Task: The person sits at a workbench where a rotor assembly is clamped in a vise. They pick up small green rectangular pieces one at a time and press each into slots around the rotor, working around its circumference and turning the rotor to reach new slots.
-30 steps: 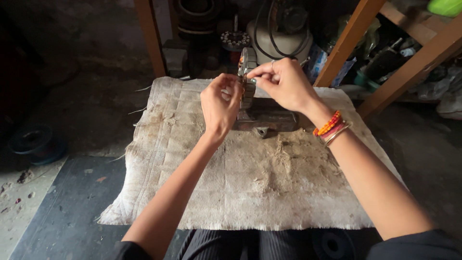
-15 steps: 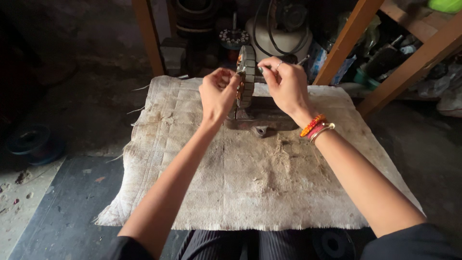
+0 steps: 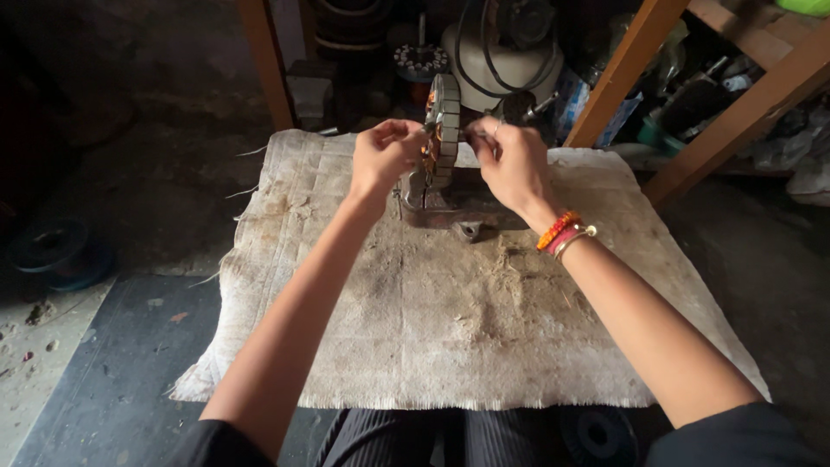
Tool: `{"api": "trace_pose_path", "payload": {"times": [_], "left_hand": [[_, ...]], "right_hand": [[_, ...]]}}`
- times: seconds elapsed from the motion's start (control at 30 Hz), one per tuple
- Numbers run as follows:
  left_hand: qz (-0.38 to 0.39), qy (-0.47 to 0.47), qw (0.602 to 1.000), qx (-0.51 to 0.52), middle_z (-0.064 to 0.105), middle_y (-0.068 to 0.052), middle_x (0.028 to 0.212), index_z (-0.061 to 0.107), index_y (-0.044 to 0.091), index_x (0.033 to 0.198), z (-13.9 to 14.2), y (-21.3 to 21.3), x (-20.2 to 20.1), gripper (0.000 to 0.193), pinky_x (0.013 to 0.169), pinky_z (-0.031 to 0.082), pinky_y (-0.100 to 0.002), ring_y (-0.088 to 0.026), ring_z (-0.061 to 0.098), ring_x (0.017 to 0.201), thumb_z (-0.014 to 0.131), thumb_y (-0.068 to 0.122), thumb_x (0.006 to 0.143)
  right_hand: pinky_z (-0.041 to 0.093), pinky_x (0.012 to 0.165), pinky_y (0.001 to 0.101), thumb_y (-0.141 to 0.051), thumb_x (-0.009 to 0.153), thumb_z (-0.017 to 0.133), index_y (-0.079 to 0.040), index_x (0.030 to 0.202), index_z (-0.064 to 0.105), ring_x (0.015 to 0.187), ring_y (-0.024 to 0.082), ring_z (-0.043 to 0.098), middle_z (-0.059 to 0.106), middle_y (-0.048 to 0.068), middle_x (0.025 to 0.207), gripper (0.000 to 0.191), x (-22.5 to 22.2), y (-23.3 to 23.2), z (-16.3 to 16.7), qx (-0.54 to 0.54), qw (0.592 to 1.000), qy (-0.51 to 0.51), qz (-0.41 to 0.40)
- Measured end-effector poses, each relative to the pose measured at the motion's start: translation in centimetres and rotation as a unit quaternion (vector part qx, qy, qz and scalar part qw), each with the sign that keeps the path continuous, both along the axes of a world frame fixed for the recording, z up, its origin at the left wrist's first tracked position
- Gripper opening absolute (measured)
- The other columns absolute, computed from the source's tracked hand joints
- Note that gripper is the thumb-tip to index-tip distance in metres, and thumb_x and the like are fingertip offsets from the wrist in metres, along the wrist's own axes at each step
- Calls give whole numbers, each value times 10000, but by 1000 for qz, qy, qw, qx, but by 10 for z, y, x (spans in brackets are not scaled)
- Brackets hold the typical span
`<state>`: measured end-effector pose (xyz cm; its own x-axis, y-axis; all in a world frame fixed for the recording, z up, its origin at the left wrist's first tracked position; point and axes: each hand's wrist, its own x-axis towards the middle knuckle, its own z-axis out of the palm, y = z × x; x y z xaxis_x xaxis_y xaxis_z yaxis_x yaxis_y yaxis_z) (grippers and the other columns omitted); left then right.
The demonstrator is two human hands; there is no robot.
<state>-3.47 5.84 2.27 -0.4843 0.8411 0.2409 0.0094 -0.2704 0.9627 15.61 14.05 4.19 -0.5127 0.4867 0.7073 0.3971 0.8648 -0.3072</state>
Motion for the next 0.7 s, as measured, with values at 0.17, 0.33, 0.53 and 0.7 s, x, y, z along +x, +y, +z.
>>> {"api": "trace_pose_path", "payload": {"times": [0.17, 0.33, 0.53, 0.7], "left_hand": [[16, 9, 1000, 19, 770, -10, 907, 730, 71, 1069, -14, -10, -11, 246, 729, 546, -253, -90, 700, 829, 683, 169, 848], [20, 188, 972, 140, 706, -12, 1027, 685, 68, 1129, -11, -30, 4, 379, 752, 562, -262, -105, 666, 913, 747, 128, 761], [109, 305, 925, 197, 663, -47, 987, 649, 50, 1159, -1, -33, 25, 478, 756, 560, -279, -133, 642, 835, 854, 139, 736], [147, 254, 942, 160, 698, -48, 963, 650, 42, 1144, -5, -23, 37, 354, 708, 574, -265, -126, 655, 778, 786, 96, 821]], "right_hand": [[451, 472, 286, -58, 969, 708, -80, 1014, 760, 545, 139, 623, 739, 54, 785, 72, 18, -21, -7, 88, 995, -46, 13], [549, 576, 285, -63, 969, 703, -64, 1038, 762, 667, 180, 702, 765, 79, 925, 91, 20, -45, 14, 161, 986, -21, 47], [536, 541, 291, -56, 943, 699, -44, 962, 770, 600, 180, 679, 767, 80, 870, 74, -1, -52, 35, 156, 982, -93, 46], [520, 500, 284, -50, 971, 673, -32, 954, 774, 529, 170, 638, 744, 93, 796, 104, -18, -43, 48, 125, 973, -187, 42]]}}
